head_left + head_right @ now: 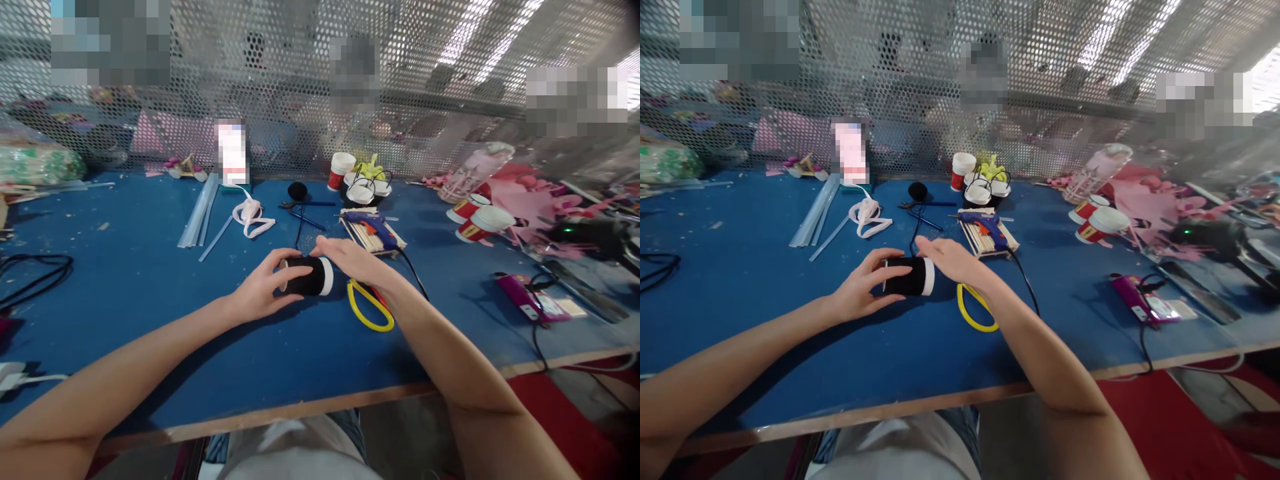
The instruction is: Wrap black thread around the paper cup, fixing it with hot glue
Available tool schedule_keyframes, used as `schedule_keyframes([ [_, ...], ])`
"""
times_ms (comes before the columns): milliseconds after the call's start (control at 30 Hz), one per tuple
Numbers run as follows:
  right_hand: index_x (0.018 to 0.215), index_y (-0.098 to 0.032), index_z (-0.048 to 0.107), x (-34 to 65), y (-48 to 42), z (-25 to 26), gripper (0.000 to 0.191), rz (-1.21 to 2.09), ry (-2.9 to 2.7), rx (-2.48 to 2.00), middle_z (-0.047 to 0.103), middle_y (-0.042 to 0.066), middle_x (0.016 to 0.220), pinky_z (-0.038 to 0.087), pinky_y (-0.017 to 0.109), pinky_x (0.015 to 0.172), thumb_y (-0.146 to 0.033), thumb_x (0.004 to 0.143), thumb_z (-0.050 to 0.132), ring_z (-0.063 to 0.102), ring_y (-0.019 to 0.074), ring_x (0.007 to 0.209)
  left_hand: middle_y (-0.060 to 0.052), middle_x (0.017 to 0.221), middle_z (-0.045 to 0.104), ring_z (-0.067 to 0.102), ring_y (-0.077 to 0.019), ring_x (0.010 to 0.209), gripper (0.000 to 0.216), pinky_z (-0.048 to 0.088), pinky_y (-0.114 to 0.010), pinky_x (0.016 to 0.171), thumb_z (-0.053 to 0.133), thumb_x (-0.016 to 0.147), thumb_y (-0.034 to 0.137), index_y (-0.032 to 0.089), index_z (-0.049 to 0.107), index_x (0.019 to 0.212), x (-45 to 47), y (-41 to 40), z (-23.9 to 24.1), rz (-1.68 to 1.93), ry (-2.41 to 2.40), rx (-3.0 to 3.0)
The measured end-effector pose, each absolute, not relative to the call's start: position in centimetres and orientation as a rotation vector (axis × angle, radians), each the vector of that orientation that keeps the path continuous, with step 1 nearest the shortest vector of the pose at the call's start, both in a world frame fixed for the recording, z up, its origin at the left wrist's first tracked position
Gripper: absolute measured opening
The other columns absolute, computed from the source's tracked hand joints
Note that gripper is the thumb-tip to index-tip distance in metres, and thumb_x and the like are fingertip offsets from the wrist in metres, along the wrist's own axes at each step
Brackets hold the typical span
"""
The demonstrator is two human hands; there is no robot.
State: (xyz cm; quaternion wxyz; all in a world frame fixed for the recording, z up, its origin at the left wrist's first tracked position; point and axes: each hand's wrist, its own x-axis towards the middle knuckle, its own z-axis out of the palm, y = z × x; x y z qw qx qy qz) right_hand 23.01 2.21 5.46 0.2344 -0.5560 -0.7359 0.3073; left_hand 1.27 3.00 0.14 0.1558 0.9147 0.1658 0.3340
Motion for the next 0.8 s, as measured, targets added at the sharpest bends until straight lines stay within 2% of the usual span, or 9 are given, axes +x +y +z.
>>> schedule_keyframes([
  [100,0.086,-0.021,0.069,21.6,2.0,4.9,0.049,1.244,-1.870,-1.363,0.067,0.005,0.095,0.041,0.033,0.085,-0.056,0.084,0.035,0.058,0.0192,0.094,-0.014,0.123,0.038,0.041,-0.0255,0.115,0.039,0.045,-0.041,0.090,0.058,0.081,0.024,0.022,0.046,0.118,1.3,2.9,0.1,0.940,0.361,2.720],
  [200,0.086,-0.020,0.068,21.4,1.9,4.4,0.032,1.281,-1.701,-1.295,0.068,0.004,0.090,0.044,0.032,0.078,-0.048,0.075,0.056,0.059,0.0179,0.088,-0.015,0.123,0.037,0.041,-0.0256,0.115,0.039,0.044,-0.041,0.090,0.058,0.081,0.025,0.020,0.047,0.118,1.4,2.9,0.2,0.931,0.349,2.745],
  [267,0.083,-0.019,0.067,21.7,1.8,4.0,0.027,1.254,-1.607,-1.297,0.067,0.004,0.085,0.045,0.031,0.076,-0.042,0.070,0.064,0.059,0.0163,0.082,-0.015,0.122,0.038,0.041,-0.0253,0.113,0.039,0.044,-0.041,0.090,0.058,0.081,0.026,0.020,0.047,0.118,1.4,2.9,0.2,0.923,0.372,2.740],
  [500,0.075,-0.018,0.065,22.6,1.5,3.7,0.021,1.182,-1.480,-1.255,0.065,0.002,0.079,0.042,0.026,0.074,-0.039,0.075,0.059,0.055,0.0106,0.074,-0.014,0.121,0.040,0.043,-0.0246,0.112,0.042,0.044,-0.040,0.089,0.058,0.080,0.026,0.022,0.045,0.120,1.5,2.9,0.2,0.889,0.413,2.641],
  [633,0.074,-0.019,0.061,22.9,1.4,4.4,0.018,1.096,-1.383,-1.183,0.062,0.000,0.075,0.041,0.023,0.059,-0.037,0.073,0.062,0.050,0.0077,0.061,-0.012,0.115,0.046,0.047,-0.0236,0.108,0.055,0.044,-0.040,0.091,0.064,0.075,0.031,0.020,0.041,0.124,1.6,3.0,0.4,0.895,0.527,2.352],
  [800,0.070,-0.018,0.058,23.2,1.9,4.6,0.018,0.999,-1.284,-1.121,0.058,-0.001,0.066,0.038,0.023,0.051,-0.036,0.072,0.064,0.047,0.0067,0.053,-0.011,0.110,0.053,0.054,-0.0212,0.098,0.045,0.048,-0.032,0.081,0.059,0.079,0.034,0.017,0.046,0.118,1.8,2.7,0.6,0.843,0.655,1.963],
])
